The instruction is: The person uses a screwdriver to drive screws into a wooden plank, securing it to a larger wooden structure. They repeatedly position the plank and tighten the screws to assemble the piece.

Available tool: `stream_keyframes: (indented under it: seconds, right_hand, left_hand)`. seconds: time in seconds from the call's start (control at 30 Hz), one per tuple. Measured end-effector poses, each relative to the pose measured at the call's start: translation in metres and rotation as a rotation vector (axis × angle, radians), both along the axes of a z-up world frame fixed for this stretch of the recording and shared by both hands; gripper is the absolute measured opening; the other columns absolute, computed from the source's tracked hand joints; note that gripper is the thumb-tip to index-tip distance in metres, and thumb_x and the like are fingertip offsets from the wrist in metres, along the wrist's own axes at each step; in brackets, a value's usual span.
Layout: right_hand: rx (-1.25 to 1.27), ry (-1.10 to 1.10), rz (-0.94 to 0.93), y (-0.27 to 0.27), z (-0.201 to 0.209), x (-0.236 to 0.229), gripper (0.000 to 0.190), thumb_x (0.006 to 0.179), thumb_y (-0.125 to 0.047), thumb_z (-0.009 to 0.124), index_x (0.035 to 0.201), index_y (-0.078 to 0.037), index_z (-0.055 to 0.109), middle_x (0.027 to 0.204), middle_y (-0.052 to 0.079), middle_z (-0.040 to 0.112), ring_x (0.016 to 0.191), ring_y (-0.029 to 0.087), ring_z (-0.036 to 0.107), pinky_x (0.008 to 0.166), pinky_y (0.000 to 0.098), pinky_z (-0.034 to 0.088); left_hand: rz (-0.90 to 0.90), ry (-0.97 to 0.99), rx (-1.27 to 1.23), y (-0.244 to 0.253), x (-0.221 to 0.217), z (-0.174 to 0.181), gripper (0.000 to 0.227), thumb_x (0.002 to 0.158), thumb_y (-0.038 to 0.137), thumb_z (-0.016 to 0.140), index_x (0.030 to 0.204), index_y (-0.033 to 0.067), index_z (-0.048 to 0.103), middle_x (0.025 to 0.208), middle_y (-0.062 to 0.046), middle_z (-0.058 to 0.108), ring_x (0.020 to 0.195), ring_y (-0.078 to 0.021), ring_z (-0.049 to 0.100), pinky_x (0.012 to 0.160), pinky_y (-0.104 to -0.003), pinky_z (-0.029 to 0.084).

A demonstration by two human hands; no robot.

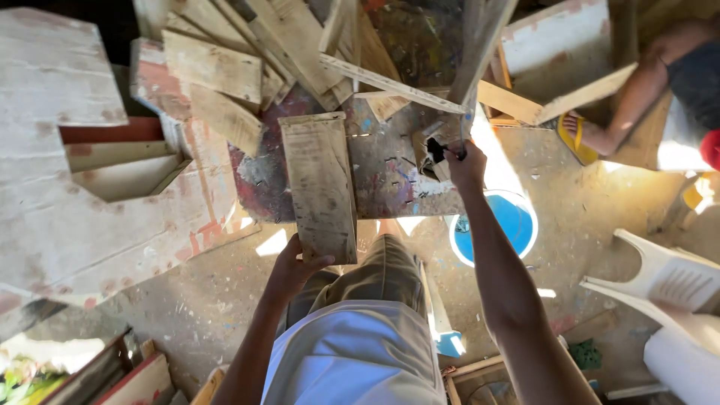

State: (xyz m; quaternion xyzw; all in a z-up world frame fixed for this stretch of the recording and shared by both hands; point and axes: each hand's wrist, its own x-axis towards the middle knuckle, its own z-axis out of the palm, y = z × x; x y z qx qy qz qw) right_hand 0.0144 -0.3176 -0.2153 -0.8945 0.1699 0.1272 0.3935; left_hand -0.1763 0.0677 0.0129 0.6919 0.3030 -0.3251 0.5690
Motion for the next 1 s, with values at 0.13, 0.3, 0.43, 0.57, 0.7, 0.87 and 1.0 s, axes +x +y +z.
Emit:
stream_keyframes:
  seconds: [0.13, 0.3, 0.43, 0.57, 0.7, 0.87, 1.0]
  right_hand:
    - [-0.084, 0.030, -0.005, 0.005, 0.014, -0.008, 0.013, 0.093, -0.018, 0.071, 0.097, -0.006, 0.071, 0.083, 0.021, 0.070, 0.088, 0.043, 0.071, 0.079, 0.0548, 0.058]
    - [-0.083, 0.045, -0.250, 0.034, 0.096, -0.036, 0.018, 0.093, -0.019, 0.066, 0.097, -0.030, 0.079, 0.076, -0.002, 0.072, 0.081, 0.020, 0.073, 0.079, 0.0357, 0.059]
    - [0.180, -0.021, -0.455, 0.038, 0.096, -0.093, 0.013, 0.094, -0.012, 0.063, 0.097, -0.013, 0.076, 0.060, 0.003, 0.064, 0.044, 0.012, 0.056, 0.045, 0.0261, 0.048]
    - [0.469, -0.016, -0.651, 0.088, 0.180, -0.158, 0.010, 0.095, -0.008, 0.065, 0.098, -0.001, 0.071, 0.058, 0.010, 0.057, 0.041, 0.014, 0.049, 0.040, 0.0279, 0.040]
    - [0.574, -0.053, -0.873, 0.131, 0.214, -0.225, 0.013, 0.092, -0.005, 0.069, 0.103, 0.001, 0.065, 0.086, 0.019, 0.069, 0.053, 0.014, 0.052, 0.046, 0.0263, 0.043]
    - [0.510, -0.085, -1.058, 0.155, 0.236, -0.292, 0.012, 0.080, 0.004, 0.078, 0.085, 0.002, 0.068, 0.060, 0.011, 0.054, 0.043, 0.014, 0.049, 0.041, 0.0251, 0.040]
    - [0.587, -0.075, -0.966, 0.168, 0.266, -0.320, 0.029, 0.087, 0.005, 0.069, 0.115, 0.010, 0.067, 0.083, 0.021, 0.069, 0.048, 0.014, 0.052, 0.046, 0.0262, 0.043]
  left_hand:
    - [-0.054, 0.017, -0.034, 0.019, -0.016, -0.030, 0.083, 0.083, 0.028, 0.090, 0.150, 0.0023, 0.048, 0.144, -0.025, 0.061, 0.138, -0.0420, 0.054, 0.105, -0.054, 0.052]
    - [-0.071, 0.009, -0.159, 0.034, 0.000, -0.008, 0.075, 0.091, 0.038, 0.081, 0.151, 0.0059, 0.049, 0.142, -0.020, 0.063, 0.141, -0.0366, 0.053, 0.109, -0.052, 0.049]
    - [-0.098, 0.003, -0.243, 0.057, 0.004, -0.005, 0.068, 0.096, 0.030, 0.077, 0.154, 0.0085, 0.048, 0.141, -0.023, 0.064, 0.135, -0.0386, 0.058, 0.110, -0.054, 0.049]
    - [-0.095, -0.036, -0.298, 0.071, -0.006, -0.034, 0.069, 0.096, 0.033, 0.078, 0.154, 0.0100, 0.050, 0.140, -0.022, 0.063, 0.132, -0.0348, 0.060, 0.111, -0.054, 0.046]
    - [-0.124, -0.088, -0.372, 0.072, -0.002, -0.051, 0.066, 0.098, 0.029, 0.077, 0.152, 0.0038, 0.051, 0.139, -0.029, 0.061, 0.131, -0.0417, 0.059, 0.110, -0.057, 0.044]
    - [-0.162, -0.076, -0.355, 0.082, 0.002, -0.091, 0.065, 0.093, 0.030, 0.078, 0.149, 0.0069, 0.053, 0.131, -0.014, 0.067, 0.121, -0.0248, 0.061, 0.094, -0.037, 0.048]
    - [-0.248, -0.038, -0.322, 0.089, 0.017, -0.050, 0.087, 0.095, 0.044, 0.078, 0.158, -0.0020, 0.039, 0.143, -0.031, 0.056, 0.140, -0.0544, 0.044, 0.111, -0.065, 0.039]
